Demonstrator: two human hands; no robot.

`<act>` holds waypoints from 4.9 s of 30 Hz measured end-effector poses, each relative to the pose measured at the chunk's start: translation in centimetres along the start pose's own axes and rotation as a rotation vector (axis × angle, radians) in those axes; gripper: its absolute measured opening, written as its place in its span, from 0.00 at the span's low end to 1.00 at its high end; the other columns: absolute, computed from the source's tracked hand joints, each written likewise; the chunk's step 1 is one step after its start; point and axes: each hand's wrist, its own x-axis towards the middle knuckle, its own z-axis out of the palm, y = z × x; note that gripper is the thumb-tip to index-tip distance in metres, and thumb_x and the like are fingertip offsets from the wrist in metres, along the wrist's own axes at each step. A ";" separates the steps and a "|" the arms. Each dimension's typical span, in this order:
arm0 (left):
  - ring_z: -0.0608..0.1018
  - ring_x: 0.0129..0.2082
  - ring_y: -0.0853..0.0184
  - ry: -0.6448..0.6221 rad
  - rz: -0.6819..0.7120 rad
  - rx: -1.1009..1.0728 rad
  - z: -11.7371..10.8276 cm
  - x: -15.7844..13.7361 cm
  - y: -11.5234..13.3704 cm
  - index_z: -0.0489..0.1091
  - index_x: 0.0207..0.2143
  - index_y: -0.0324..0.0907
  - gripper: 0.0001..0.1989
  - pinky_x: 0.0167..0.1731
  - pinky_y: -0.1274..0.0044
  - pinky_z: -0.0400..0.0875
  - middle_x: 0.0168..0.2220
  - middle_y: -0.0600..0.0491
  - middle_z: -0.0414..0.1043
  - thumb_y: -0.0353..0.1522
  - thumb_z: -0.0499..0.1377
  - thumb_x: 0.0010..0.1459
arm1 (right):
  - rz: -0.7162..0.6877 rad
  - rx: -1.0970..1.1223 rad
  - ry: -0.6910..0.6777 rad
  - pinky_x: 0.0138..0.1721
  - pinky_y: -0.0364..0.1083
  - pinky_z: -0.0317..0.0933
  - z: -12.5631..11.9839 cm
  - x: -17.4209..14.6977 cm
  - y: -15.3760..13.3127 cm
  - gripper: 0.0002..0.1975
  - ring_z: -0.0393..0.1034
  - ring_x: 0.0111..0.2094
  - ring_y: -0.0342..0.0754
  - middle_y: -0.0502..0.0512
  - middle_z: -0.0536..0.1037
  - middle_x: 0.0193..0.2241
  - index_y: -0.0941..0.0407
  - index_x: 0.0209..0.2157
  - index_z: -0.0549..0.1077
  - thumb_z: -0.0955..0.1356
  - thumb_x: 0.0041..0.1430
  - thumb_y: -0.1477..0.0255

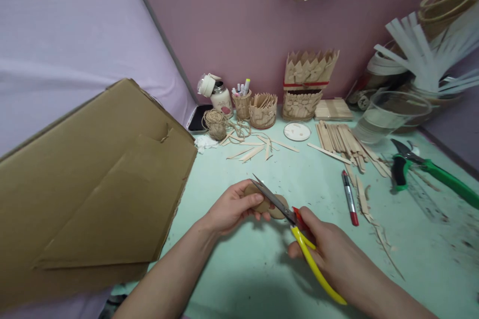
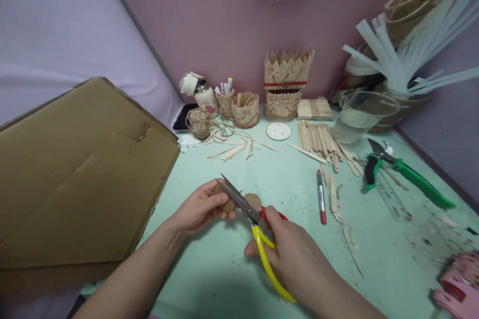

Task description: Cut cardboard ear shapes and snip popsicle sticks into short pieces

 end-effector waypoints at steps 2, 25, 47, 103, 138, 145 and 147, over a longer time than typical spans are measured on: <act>0.77 0.25 0.70 -0.003 -0.005 0.019 -0.1 0.0 0.0 0.65 0.31 0.38 0.13 0.24 0.81 0.65 0.28 0.51 0.75 0.37 0.64 0.53 | -0.005 0.005 -0.013 0.27 0.42 0.55 0.0 0.0 0.2 0.06 0.71 0.26 0.47 0.45 0.81 0.27 0.49 0.32 0.54 0.61 0.58 0.71; 0.75 0.24 0.71 0.078 -0.051 0.159 -0.1 -0.3 1.4 0.67 0.34 0.38 0.15 0.23 0.81 0.63 0.30 0.51 0.74 0.40 0.64 0.52 | -0.054 0.184 0.020 0.28 0.42 0.57 -0.4 0.4 0.2 0.08 0.58 0.27 0.44 0.45 0.64 0.25 0.53 0.31 0.60 0.64 0.56 0.65; 0.72 0.26 0.72 -0.068 0.015 0.336 0.1 -0.4 1.8 0.71 0.31 0.36 0.13 0.26 0.80 0.67 0.30 0.50 0.72 0.38 0.63 0.54 | -0.060 0.007 0.113 0.38 0.48 0.61 -0.4 0.3 0.2 0.19 0.68 0.39 0.53 0.54 0.73 0.40 0.52 0.42 0.64 0.71 0.52 0.63; 0.68 0.19 0.76 0.015 0.081 0.293 -0.1 -0.4 1.0 0.66 0.35 0.38 0.14 0.20 0.82 0.60 0.29 0.53 0.72 0.39 0.62 0.55 | -0.016 0.006 0.083 0.35 0.46 0.58 -0.8 0.0 -0.2 0.15 0.67 0.35 0.51 0.50 0.73 0.36 0.51 0.41 0.62 0.68 0.53 0.65; 0.67 0.21 0.74 -0.050 0.107 0.312 -0.1 -0.3 0.6 0.65 0.34 0.39 0.13 0.24 0.80 0.63 0.26 0.53 0.71 0.40 0.61 0.56 | 0.001 0.019 -0.011 0.29 0.43 0.57 -0.4 -0.3 -0.2 0.07 0.73 0.28 0.48 0.49 0.82 0.28 0.51 0.31 0.56 0.62 0.57 0.72; 0.66 0.20 0.76 -0.008 0.077 0.305 -0.5 -0.2 0.6 0.66 0.33 0.37 0.15 0.22 0.81 0.60 0.29 0.50 0.75 0.41 0.63 0.53 | -0.018 0.013 0.000 0.29 0.44 0.57 -0.7 -0.1 -0.3 0.08 0.75 0.30 0.50 0.50 0.82 0.29 0.50 0.31 0.55 0.63 0.58 0.66; 0.65 0.21 0.76 0.004 0.085 0.292 -0.6 -0.1 0.4 0.66 0.32 0.37 0.15 0.23 0.81 0.59 0.29 0.50 0.75 0.40 0.63 0.54 | -0.027 0.006 0.006 0.29 0.43 0.57 -0.7 -0.1 -0.2 0.07 0.74 0.30 0.50 0.50 0.82 0.28 0.50 0.31 0.55 0.62 0.59 0.67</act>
